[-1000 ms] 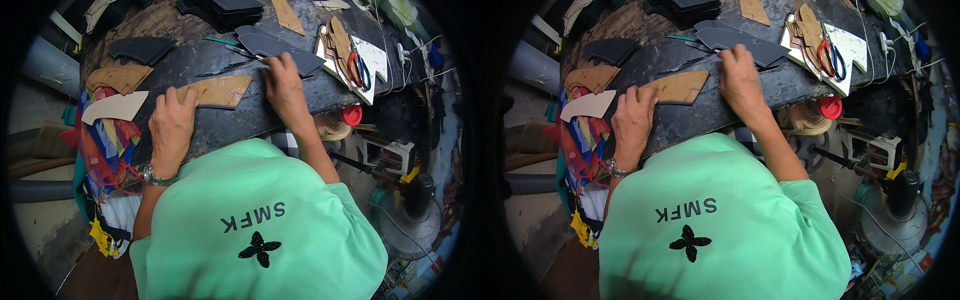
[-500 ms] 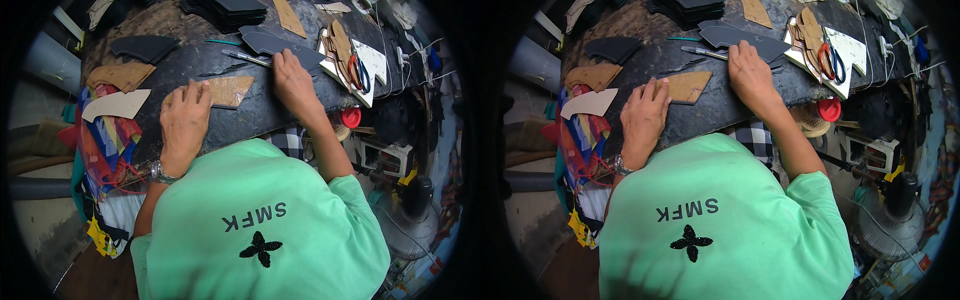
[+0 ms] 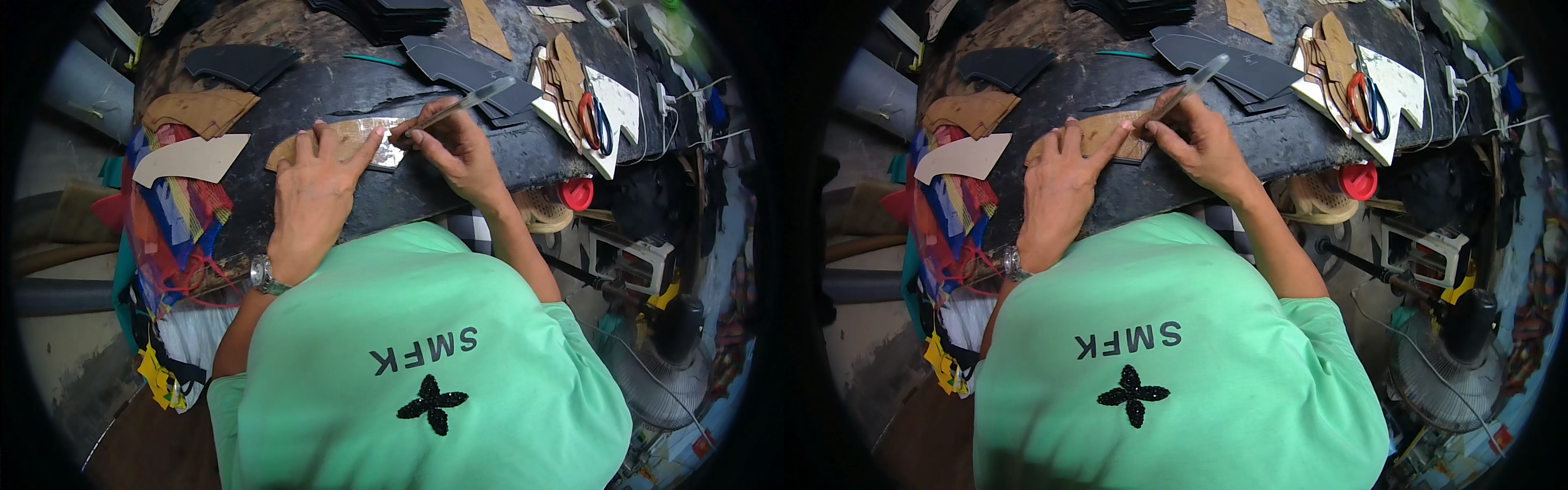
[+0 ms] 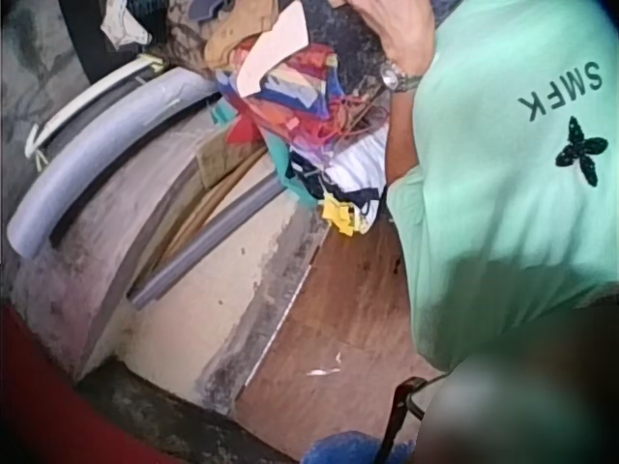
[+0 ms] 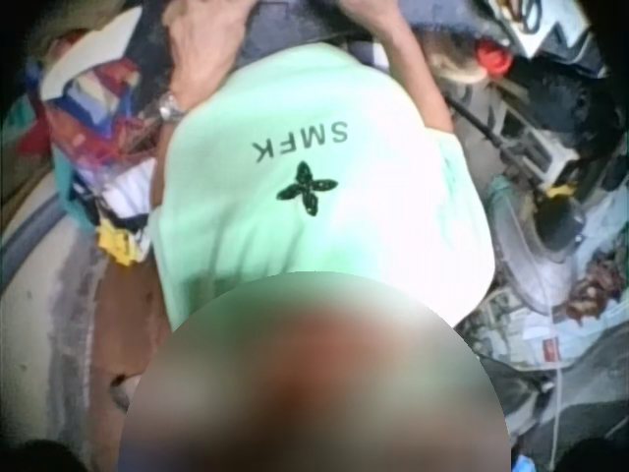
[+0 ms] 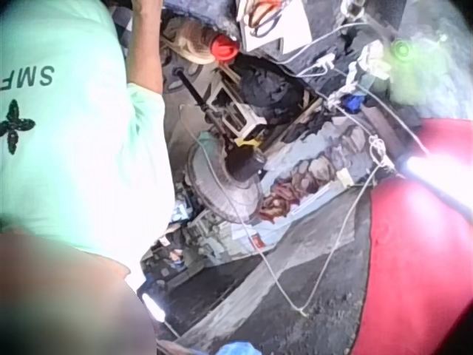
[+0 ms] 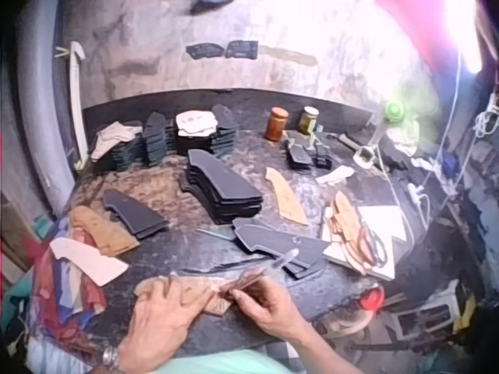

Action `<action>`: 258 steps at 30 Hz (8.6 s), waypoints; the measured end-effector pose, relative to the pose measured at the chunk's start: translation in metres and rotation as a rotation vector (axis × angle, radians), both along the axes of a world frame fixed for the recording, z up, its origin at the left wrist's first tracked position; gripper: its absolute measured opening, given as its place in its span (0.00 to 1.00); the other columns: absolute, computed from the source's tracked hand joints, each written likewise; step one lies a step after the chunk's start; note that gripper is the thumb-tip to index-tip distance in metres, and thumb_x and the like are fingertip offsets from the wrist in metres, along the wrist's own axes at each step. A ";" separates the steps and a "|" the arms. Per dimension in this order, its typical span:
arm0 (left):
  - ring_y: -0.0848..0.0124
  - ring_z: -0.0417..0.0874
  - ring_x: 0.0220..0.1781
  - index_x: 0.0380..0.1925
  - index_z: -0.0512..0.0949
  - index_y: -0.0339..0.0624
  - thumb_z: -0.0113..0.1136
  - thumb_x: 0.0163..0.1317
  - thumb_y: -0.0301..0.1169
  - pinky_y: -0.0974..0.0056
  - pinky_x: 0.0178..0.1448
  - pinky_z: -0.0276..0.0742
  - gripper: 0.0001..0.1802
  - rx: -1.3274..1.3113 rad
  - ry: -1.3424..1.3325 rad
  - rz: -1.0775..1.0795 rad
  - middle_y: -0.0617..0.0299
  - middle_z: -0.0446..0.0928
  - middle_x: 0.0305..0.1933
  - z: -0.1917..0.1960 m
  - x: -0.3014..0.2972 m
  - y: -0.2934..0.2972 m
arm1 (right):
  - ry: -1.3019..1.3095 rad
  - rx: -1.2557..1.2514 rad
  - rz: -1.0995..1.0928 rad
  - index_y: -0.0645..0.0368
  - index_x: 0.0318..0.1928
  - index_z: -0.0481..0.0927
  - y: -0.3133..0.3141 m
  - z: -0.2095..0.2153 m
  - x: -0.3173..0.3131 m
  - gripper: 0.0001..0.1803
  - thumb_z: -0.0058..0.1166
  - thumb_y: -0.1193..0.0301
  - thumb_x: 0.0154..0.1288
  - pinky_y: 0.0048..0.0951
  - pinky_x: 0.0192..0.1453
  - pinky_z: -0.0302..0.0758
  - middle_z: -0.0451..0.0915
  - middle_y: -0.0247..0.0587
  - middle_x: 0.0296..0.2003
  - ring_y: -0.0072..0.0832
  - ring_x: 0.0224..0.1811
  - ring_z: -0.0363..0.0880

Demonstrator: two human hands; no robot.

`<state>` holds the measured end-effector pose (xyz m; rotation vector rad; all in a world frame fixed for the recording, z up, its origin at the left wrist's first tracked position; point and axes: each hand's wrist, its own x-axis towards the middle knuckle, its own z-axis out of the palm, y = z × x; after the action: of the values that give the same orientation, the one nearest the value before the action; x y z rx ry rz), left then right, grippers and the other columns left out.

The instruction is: The person repeatedly places a cardboard template on dark material, marks the outline with a pen, and cuts along the line with scissors. The cut pieces are stacked on the table.

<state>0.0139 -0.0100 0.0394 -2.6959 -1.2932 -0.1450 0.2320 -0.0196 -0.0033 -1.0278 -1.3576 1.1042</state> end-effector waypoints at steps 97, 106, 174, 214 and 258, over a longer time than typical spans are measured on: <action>0.49 0.56 0.79 0.64 0.75 0.40 0.56 0.61 0.44 0.37 0.78 0.45 0.33 -0.139 -0.294 0.241 0.44 0.65 0.74 -0.016 -0.048 0.145 | -0.159 0.244 -0.872 0.67 0.50 0.79 0.146 0.085 0.102 0.12 0.58 0.73 0.71 0.24 0.38 0.80 0.81 0.36 0.37 0.19 0.36 0.79; 0.50 0.59 0.78 0.62 0.77 0.43 0.57 0.68 0.44 0.41 0.77 0.51 0.26 -0.109 -0.386 0.212 0.46 0.70 0.69 0.013 -0.028 0.186 | -0.092 0.021 -0.894 0.71 0.52 0.79 0.083 0.085 0.190 0.15 0.60 0.75 0.68 0.20 0.43 0.77 0.84 0.36 0.38 0.18 0.36 0.81; 0.47 0.54 0.79 0.69 0.68 0.43 0.60 0.62 0.35 0.41 0.78 0.47 0.33 0.195 -0.438 0.662 0.47 0.61 0.75 -0.042 -0.140 0.032 | -0.809 0.223 0.174 0.66 0.49 0.79 0.133 0.065 -0.157 0.38 0.71 0.44 0.51 0.46 0.50 0.81 0.73 0.62 0.52 0.55 0.48 0.82; 0.53 0.75 0.58 0.52 0.76 0.38 0.70 0.55 0.31 0.56 0.63 0.71 0.24 -0.065 -0.364 0.183 0.53 0.76 0.51 -0.008 -0.236 0.137 | -0.158 -0.136 -0.249 0.66 0.52 0.81 0.020 0.035 0.013 0.11 0.54 0.75 0.74 0.15 0.56 0.71 0.82 0.33 0.46 0.15 0.49 0.78; 0.70 0.82 0.54 0.43 0.86 0.37 0.63 0.62 0.20 0.67 0.60 0.78 0.11 -0.483 -0.991 0.098 0.59 0.82 0.50 -0.038 -0.085 0.058 | -0.200 -0.205 -0.252 0.62 0.52 0.79 0.002 0.006 -0.034 0.17 0.63 0.77 0.62 0.22 0.47 0.77 0.85 0.38 0.40 0.19 0.41 0.82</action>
<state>-0.0710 0.0482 0.0019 -3.0218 -1.8581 -1.4791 0.1985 -0.0179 0.0023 -1.4498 -1.2446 0.9844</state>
